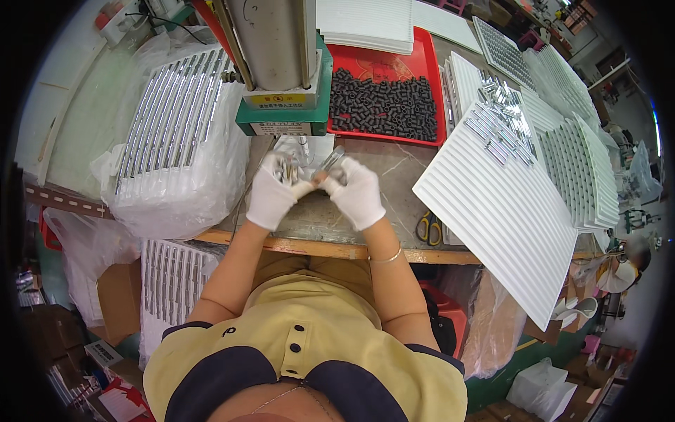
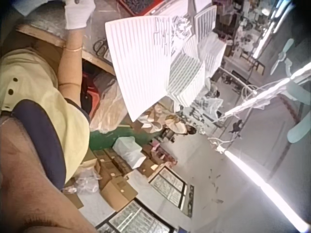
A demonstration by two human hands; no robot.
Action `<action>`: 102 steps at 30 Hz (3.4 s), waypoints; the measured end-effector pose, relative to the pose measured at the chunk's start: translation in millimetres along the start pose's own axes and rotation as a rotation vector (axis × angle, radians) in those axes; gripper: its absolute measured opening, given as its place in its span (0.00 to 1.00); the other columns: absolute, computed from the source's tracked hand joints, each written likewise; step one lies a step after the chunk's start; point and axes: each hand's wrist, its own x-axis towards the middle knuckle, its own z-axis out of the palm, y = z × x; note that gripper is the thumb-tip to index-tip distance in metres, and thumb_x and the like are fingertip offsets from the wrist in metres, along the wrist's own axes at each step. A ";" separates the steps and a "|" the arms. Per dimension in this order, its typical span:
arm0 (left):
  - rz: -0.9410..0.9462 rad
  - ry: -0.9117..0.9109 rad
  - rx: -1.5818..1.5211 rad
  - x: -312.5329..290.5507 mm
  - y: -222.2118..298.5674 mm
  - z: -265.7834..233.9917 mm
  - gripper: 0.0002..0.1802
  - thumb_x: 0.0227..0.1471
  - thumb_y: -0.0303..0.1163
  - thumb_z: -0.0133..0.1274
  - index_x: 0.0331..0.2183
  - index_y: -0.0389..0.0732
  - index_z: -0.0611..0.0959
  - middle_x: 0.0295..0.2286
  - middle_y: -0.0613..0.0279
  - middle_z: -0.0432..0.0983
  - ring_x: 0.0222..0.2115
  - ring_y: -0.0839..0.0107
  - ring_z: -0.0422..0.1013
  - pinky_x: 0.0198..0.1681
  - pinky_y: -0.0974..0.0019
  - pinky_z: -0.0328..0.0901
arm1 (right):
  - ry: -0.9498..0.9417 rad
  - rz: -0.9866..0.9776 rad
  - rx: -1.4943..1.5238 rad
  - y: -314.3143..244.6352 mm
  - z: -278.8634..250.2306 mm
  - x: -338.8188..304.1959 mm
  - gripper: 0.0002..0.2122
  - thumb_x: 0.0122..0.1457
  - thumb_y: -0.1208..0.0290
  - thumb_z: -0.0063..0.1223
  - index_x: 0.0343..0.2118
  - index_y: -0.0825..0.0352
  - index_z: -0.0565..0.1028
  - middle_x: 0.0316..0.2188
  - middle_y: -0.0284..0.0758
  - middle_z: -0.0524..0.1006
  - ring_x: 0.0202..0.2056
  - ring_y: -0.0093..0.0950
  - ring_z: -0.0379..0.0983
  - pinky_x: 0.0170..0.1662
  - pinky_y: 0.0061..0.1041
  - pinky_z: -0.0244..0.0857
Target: Assembling chrome metal handles or hardware components by attaching plastic parts using a pneumatic press and applying glue with a brush.
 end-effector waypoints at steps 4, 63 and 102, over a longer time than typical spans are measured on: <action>0.230 0.082 0.485 45.8 0.8 -17.6 0.26 0.33 0.38 0.67 0.33 0.33 0.74 0.29 0.52 0.76 0.29 0.62 0.74 0.31 0.65 0.67 | 0.087 -0.129 -0.237 -8.9 6.2 30.2 0.10 0.47 0.70 0.61 0.31 0.68 0.75 0.21 0.38 0.77 0.23 0.27 0.73 0.30 0.23 0.66; -0.353 -0.239 0.422 -235.7 20.6 -161.3 0.29 0.37 0.34 0.61 0.43 0.34 0.74 0.33 0.53 0.76 0.35 0.68 0.72 0.40 0.67 0.67 | -0.332 0.308 1.486 -15.1 26.3 -25.0 0.20 0.63 0.53 0.33 0.21 0.61 0.68 0.11 0.24 0.51 0.09 0.18 0.39 0.11 0.19 0.36; -0.578 0.833 1.362 -386.2 -72.1 -291.9 0.23 0.47 0.43 0.53 0.41 0.37 0.74 0.37 0.46 0.71 0.38 0.51 0.69 0.41 0.54 0.63 | 0.124 0.436 0.914 44.6 17.1 -40.2 0.20 0.65 0.54 0.31 0.27 0.62 0.71 0.13 0.27 0.59 0.10 0.19 0.44 0.13 0.20 0.38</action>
